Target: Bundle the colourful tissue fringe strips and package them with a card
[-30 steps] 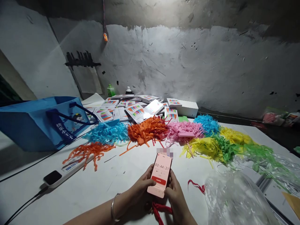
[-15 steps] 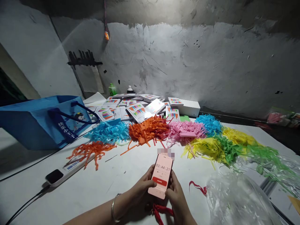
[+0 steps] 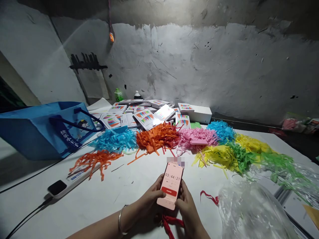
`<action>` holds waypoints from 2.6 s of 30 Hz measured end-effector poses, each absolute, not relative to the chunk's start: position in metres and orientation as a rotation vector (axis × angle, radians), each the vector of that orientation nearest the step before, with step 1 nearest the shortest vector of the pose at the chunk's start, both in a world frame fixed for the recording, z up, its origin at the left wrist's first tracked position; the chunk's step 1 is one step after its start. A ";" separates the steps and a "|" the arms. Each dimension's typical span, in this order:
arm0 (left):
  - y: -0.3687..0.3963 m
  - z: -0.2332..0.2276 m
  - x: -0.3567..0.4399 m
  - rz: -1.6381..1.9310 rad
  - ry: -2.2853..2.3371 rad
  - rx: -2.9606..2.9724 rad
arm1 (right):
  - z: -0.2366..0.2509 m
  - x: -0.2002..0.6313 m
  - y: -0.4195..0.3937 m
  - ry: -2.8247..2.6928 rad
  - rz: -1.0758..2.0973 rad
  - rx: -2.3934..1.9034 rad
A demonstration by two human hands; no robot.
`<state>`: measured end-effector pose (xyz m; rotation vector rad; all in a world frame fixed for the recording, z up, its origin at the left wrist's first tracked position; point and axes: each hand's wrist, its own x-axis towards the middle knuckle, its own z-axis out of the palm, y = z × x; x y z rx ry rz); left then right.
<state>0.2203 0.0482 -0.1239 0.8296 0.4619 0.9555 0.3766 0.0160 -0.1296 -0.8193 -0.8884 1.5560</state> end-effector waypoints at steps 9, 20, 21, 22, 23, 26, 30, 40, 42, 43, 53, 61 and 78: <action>0.047 -0.127 0.220 0.961 0.428 0.808 | -0.124 0.376 0.015 -0.902 1.568 -0.803; 0.050 -0.127 0.219 0.966 0.518 0.880 | -0.137 0.379 0.019 -0.859 1.583 -0.788; 0.049 -0.126 0.219 0.965 0.509 0.882 | -0.136 0.379 0.019 -0.858 1.583 -0.795; 0.049 -0.126 0.219 0.966 0.500 0.880 | -0.135 0.379 0.018 -0.858 1.581 -0.802; 0.048 -0.125 0.219 0.966 0.489 0.871 | -0.134 0.379 0.018 -0.857 1.578 -0.808; 0.046 -0.124 0.219 0.958 0.443 0.820 | -0.131 0.379 0.016 -0.853 1.576 -0.824; 0.044 -0.123 0.218 0.940 0.415 0.809 | -0.127 0.378 0.015 -0.860 1.579 -0.836; 0.046 -0.124 0.217 0.927 0.420 0.835 | -0.128 0.379 0.013 -0.877 1.589 -0.844; 0.047 -0.127 0.217 0.934 0.426 0.847 | -0.129 0.379 0.014 -0.867 1.593 -0.846; 0.048 -0.128 0.217 0.934 0.425 0.850 | -0.129 0.379 0.014 -0.865 1.596 -0.846; 0.052 -0.132 0.215 0.909 0.394 0.855 | -0.131 0.382 0.013 -0.847 1.599 -0.869; 0.052 -0.132 0.214 0.896 0.352 0.822 | -0.132 0.383 0.013 -0.849 1.605 -0.848; 0.050 -0.129 0.214 0.881 0.351 0.808 | -0.120 0.377 0.011 -0.831 1.553 -0.868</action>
